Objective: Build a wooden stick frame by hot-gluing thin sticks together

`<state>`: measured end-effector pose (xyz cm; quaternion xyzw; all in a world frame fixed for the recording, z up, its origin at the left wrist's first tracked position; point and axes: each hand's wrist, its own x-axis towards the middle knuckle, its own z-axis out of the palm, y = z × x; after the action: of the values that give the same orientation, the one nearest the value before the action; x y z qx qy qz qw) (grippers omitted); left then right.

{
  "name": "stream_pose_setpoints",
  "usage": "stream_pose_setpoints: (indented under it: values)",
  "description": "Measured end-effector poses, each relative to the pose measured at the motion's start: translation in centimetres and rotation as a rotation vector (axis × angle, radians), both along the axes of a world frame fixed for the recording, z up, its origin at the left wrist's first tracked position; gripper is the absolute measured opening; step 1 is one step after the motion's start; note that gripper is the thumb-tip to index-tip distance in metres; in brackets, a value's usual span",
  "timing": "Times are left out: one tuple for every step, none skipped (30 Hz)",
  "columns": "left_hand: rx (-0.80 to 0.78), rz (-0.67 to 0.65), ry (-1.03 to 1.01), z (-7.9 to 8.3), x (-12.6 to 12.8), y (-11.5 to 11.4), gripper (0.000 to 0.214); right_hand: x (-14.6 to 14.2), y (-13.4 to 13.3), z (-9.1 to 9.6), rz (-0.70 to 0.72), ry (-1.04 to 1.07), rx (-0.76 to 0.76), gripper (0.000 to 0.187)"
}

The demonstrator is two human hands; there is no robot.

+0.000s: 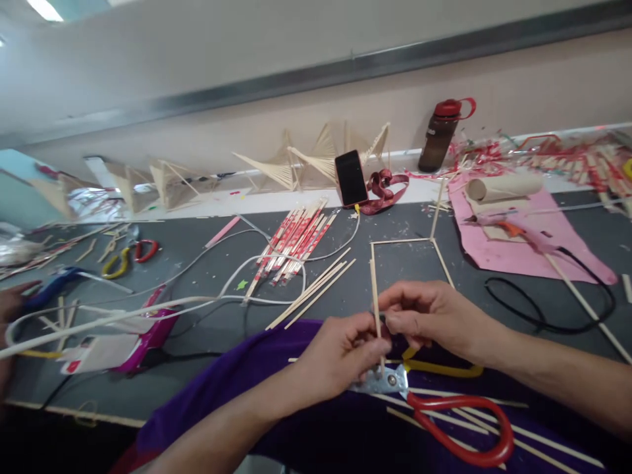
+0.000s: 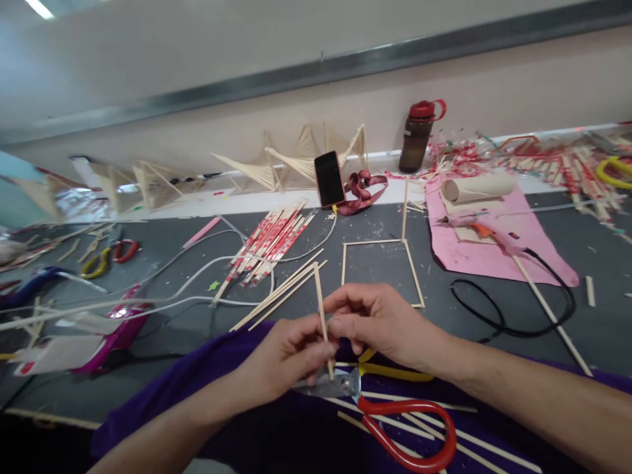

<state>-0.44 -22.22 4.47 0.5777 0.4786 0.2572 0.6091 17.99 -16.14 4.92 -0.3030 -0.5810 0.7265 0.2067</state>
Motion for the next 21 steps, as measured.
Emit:
stream_pose_setpoints:
  values:
    - [0.054, -0.028, 0.043, -0.1, 0.1, -0.3, 0.02, -0.3, -0.1, -0.2, 0.016, 0.018, -0.001, 0.022]
    - [0.108, -0.047, 0.094, -0.1, 0.0, -0.6, 0.02, -0.5, -0.3, -0.4, 0.036, 0.026, 0.004, 0.02]
    - [0.157, -0.064, 0.148, -0.2, -0.1, -0.8, 0.02, -0.7, -0.4, -0.6, 0.057, 0.028, 0.013, 0.019]
    - [0.195, -0.083, 0.202, -0.2, -0.3, -1.0, 0.02, -0.8, -0.4, -0.7, 0.077, 0.028, 0.023, 0.018]
    - [0.22, -0.105, 0.253, -0.2, -0.7, -1.1, 0.021, -0.9, -0.5, -0.9, 0.094, 0.023, 0.034, 0.018]
    - [0.239, -0.128, 0.298, -0.2, -1.1, -1.2, 0.021, -1.0, -0.5, -1.0, 0.103, 0.017, 0.044, 0.019]
    - [0.263, -0.144, 0.345, -0.1, -1.5, -1.2, 0.021, -1.1, -0.4, -1.1, 0.098, 0.014, 0.055, 0.019]
    - [0.302, -0.141, 0.406, 0.0, -2.1, -1.1, 0.021, -1.1, -0.3, -1.2, 0.085, 0.014, 0.066, 0.019]
    - [0.358, -0.116, 0.49, 0.0, -2.7, -0.9, 0.021, -1.2, -0.1, -1.2, 0.062, 0.016, 0.079, 0.02]
    - [0.432, -0.068, 0.605, 0.0, -3.3, -0.6, 0.022, -1.3, 0.1, -1.2, 0.035, 0.022, 0.091, 0.02]
    - [0.521, 0.007, 0.763, 0.0, -3.9, -0.3, 0.024, -1.3, 0.4, -1.1, 0.007, 0.029, 0.105, 0.02]
    - [0.591, 0.081, 0.956, -0.2, -4.4, 0.2, 0.026, -1.3, 0.7, -1.0, -0.021, 0.036, 0.118, 0.021]
    - [0.605, 0.107, 1.145, -0.3, -4.9, 0.6, 0.028, -1.2, 1.0, -0.9, -0.044, 0.04, 0.13, 0.021]
    - [0.589, 0.087, 1.295, -0.6, -5.2, 1.1, 0.03, -1.1, 1.3, -0.8, -0.063, 0.039, 0.139, 0.021]
    - [0.563, 0.049, 1.403, -0.9, -5.4, 1.6, 0.031, -0.9, 1.6, -0.6, -0.08, 0.033, 0.149, 0.021]
    - [0.528, 0.001, 1.474, -1.1, -5.5, 2.0, 0.031, -0.8, 1.8, -0.6, -0.092, 0.022, 0.159, 0.021]
    - [0.499, -0.039, 1.508, -1.3, -5.6, 2.3, 0.031, -0.6, 1.9, -0.5, -0.099, 0.01, 0.168, 0.021]
    - [0.483, -0.061, 1.516, -1.4, -5.6, 2.5, 0.031, -0.4, 2.1, -0.5, -0.102, 0.0, 0.177, 0.022]
    - [0.474, -0.063, 1.499, -1.4, -5.6, 2.7, 0.03, -0.2, 2.2, -0.5, -0.108, -0.01, 0.189, 0.022]
    - [0.467, -0.049, 1.452, -1.3, -5.7, 2.8, 0.028, 0.0, 2.3, -0.4, -0.115, -0.016, 0.206, 0.022]
    - [0.45, -0.022, 1.369, -1.0, -5.7, 2.9, 0.025, 0.2, 2.5, -0.4, -0.124, -0.019, 0.229, 0.021]
